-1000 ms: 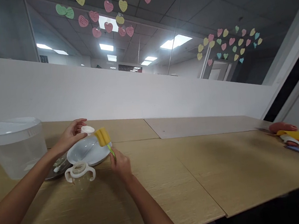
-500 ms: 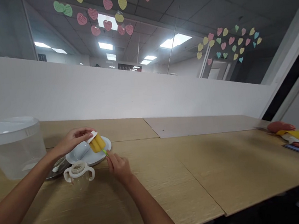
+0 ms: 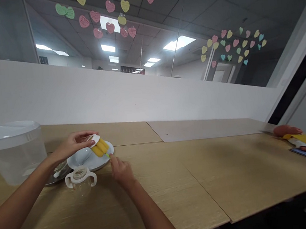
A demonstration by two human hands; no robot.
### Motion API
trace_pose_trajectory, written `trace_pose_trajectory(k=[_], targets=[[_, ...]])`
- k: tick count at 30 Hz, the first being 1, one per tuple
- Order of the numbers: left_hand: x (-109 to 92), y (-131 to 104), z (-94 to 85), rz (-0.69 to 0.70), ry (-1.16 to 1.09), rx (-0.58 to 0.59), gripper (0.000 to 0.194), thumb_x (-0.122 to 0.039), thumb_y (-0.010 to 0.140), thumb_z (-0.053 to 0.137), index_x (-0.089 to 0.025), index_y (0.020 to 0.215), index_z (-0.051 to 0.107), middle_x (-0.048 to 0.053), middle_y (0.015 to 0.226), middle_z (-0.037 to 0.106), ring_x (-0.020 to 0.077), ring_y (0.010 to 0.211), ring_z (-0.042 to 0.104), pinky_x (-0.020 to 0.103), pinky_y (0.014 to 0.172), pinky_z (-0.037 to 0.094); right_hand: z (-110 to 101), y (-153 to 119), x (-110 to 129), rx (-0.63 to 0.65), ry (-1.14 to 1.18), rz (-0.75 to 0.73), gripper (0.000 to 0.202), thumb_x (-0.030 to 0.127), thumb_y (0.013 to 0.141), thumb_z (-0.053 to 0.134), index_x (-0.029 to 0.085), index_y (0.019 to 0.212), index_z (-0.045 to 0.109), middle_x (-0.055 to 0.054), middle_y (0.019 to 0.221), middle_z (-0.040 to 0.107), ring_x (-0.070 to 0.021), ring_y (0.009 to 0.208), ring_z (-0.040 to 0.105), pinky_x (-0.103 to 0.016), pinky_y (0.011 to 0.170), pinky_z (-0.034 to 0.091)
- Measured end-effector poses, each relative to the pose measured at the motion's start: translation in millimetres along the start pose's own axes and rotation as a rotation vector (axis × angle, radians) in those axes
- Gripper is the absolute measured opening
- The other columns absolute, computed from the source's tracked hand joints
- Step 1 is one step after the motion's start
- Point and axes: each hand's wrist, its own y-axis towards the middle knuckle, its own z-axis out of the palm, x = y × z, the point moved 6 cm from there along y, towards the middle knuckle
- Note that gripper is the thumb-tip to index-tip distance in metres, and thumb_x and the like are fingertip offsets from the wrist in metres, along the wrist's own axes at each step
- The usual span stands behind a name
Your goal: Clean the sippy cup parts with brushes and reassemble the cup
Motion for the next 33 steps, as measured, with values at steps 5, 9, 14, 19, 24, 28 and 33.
trace_pose_trajectory(k=[5,9,14,19,24,28,33], targets=[[-2,0,-16.2,0.262,0.591,-0.253,0.045,-0.032,0.074,0.058,-0.02,0.117,0.058,0.005,0.105,0.065,0.0239,0.096,0.05,0.036,0.086,0.042,-1,-2,-28,0.009,0.084,0.466,0.038,0.017,0.086,0.034,0.013,0.122,0.046,-0.005,0.073,0.064,-0.0174,0.059,0.059,-0.024,0.053,0.043],[4,2,-11.2,0.371,0.747,-0.233,0.059,-0.022,0.074,0.052,-0.017,0.132,0.041,0.007,0.114,0.06,0.0236,0.098,0.047,0.037,0.089,0.041,-10,0,-22,-0.092,0.221,0.364,0.042,0.015,0.089,0.029,0.015,0.129,0.043,-0.008,0.094,0.064,-0.0163,0.081,0.061,-0.025,0.069,0.048],[7,3,-8.8,0.317,0.673,-0.204,0.074,-0.022,0.071,0.055,-0.019,0.139,0.027,0.005,0.112,0.059,0.0222,0.103,0.049,0.034,0.089,0.042,1,1,1,0.059,0.241,0.09,0.046,0.014,0.09,0.029,0.018,0.134,0.043,-0.004,0.078,0.061,-0.0121,0.068,0.057,-0.02,0.062,0.046],[6,3,-7.2,0.26,0.665,-0.176,0.078,-0.022,0.069,0.055,-0.021,0.14,0.021,0.003,0.11,0.061,0.0221,0.105,0.05,0.033,0.09,0.041,-5,0,-17,-0.058,0.219,0.297,0.049,0.013,0.091,0.025,0.017,0.139,0.034,-0.004,0.078,0.058,-0.0135,0.069,0.055,-0.023,0.064,0.047],[5,1,-6.4,0.214,0.737,-0.148,0.072,-0.026,0.069,0.056,-0.022,0.136,0.03,0.005,0.109,0.061,0.0228,0.101,0.055,0.033,0.085,0.043,10,0,-6,0.123,0.111,0.137,0.052,0.008,0.085,0.03,0.019,0.134,0.045,-0.004,0.072,0.057,-0.0124,0.057,0.05,-0.02,0.054,0.042],[20,3,-18.8,0.039,0.817,-0.052,0.065,-0.028,0.069,0.055,-0.023,0.131,0.039,0.005,0.109,0.063,0.0245,0.097,0.059,0.033,0.08,0.045,2,0,-22,-0.019,0.183,0.351,0.05,0.011,0.088,0.026,0.016,0.136,0.041,-0.007,0.08,0.061,-0.0157,0.069,0.056,-0.025,0.064,0.046],[66,-2,-62.6,-0.267,1.024,-0.007,0.049,-0.018,0.064,0.056,-0.017,0.113,0.057,0.013,0.116,0.059,0.0311,0.103,0.057,0.038,0.081,0.045,-9,3,-33,-0.086,0.274,0.415,0.047,0.015,0.091,0.026,0.014,0.135,0.042,-0.008,0.089,0.064,-0.0164,0.081,0.059,-0.028,0.074,0.047]])
